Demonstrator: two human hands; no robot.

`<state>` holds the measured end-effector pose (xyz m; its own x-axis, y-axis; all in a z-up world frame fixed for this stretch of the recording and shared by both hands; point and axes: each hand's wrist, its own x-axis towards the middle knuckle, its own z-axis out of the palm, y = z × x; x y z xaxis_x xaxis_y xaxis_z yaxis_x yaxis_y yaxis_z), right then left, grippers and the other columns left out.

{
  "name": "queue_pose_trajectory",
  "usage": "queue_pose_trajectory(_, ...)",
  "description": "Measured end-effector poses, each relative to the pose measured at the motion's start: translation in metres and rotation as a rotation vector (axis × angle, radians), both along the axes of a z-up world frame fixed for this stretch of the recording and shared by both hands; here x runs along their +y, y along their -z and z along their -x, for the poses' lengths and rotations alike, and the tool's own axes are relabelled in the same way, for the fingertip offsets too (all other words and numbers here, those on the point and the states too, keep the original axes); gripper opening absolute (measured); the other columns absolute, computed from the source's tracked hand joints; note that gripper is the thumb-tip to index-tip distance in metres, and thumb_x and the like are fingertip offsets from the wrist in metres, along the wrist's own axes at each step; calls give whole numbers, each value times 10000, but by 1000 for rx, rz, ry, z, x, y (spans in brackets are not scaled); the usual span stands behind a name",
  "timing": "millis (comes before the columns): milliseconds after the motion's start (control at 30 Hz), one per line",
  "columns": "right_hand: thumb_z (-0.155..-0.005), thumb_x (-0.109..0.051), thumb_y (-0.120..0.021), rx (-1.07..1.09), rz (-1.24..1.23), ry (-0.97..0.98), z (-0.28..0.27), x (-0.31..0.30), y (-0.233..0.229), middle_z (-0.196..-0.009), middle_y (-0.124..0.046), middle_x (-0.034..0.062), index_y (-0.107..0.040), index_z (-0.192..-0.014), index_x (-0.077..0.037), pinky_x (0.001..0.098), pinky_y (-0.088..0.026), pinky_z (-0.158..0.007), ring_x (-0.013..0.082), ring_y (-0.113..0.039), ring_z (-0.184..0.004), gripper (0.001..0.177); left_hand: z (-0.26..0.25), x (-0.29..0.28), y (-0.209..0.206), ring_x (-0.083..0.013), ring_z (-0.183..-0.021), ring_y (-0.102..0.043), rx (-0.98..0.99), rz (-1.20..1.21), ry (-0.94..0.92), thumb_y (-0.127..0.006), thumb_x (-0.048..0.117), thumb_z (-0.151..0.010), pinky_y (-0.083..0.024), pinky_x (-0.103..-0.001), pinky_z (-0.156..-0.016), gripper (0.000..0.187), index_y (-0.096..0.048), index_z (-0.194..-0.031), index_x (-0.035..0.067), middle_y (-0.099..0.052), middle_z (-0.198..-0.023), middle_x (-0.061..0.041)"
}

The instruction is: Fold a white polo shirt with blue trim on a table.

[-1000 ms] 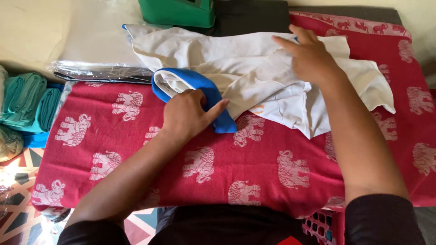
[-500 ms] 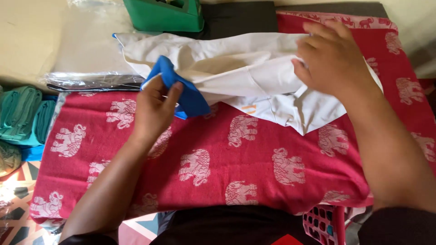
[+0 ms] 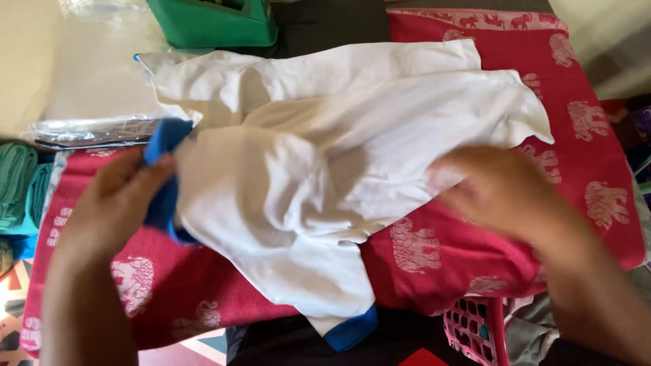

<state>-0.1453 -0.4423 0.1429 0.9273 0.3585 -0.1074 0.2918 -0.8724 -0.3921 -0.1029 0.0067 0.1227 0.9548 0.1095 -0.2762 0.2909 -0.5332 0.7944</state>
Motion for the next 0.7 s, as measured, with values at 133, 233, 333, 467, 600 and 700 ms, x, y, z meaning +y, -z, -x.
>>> queue_pose_trajectory(133,-1086,-146,-578,-83,-12,427,-58,-67,24,-1178,-738,159,-724,-1213,-66,510,-535,-770,356,-690,-1009,210,1,12,1,-305,-707,-718,341,-339,190,-489,454,-1091,-533,-402,-710,608,-699,-791,-32,-745,-732,-197)
queue_pose_trajectory(233,-1075,-170,-599,-251,74,317,-127,-134,73,-1150,-745,199,-757,-1210,3,498,-503,-797,370,-680,-1018,271,-20,23,1,-562,-1146,-600,139,-662,41,-388,585,-1098,-434,-601,-877,670,-707,-1118,-4,-699,-1154,-345)
queue_pose_trajectory(333,-1139,-333,-574,-320,105,403,-198,-164,109,-1058,-766,221,-773,-1140,12,486,-513,-840,374,-715,-1024,398,-64,20,5,-418,-683,-541,36,-602,34,-394,534,-1165,-319,-542,-608,748,-528,-733,-62,-566,-698,-265)
queue_pose_trajectory(467,-1204,-538,-559,14,95,711,-212,-101,83,-804,-562,157,-534,-823,-43,512,-378,-614,346,-561,-716,625,-131,19,45,-491,-772,-645,97,-632,27,-459,590,-1133,-442,-555,-702,823,-626,-681,-77,-666,-768,-315)
queue_pose_trajectory(600,-1012,-569,-672,16,271,685,-239,-117,116,-1108,-658,248,-661,-1095,63,541,-466,-724,463,-626,-962,637,-167,23,73,-438,-975,-685,219,-781,96,-641,642,-888,-523,-495,-809,663,-721,-886,-16,-743,-970,-223)
queue_pose_trajectory(700,-1061,-374,-666,-39,182,663,-243,-127,116,-1092,-653,265,-614,-1097,16,586,-418,-752,488,-609,-965,396,-193,42,82,-472,-1092,-664,176,-896,277,-598,420,-903,-534,-526,-875,542,-727,-1086,-73,-709,-1138,-301)
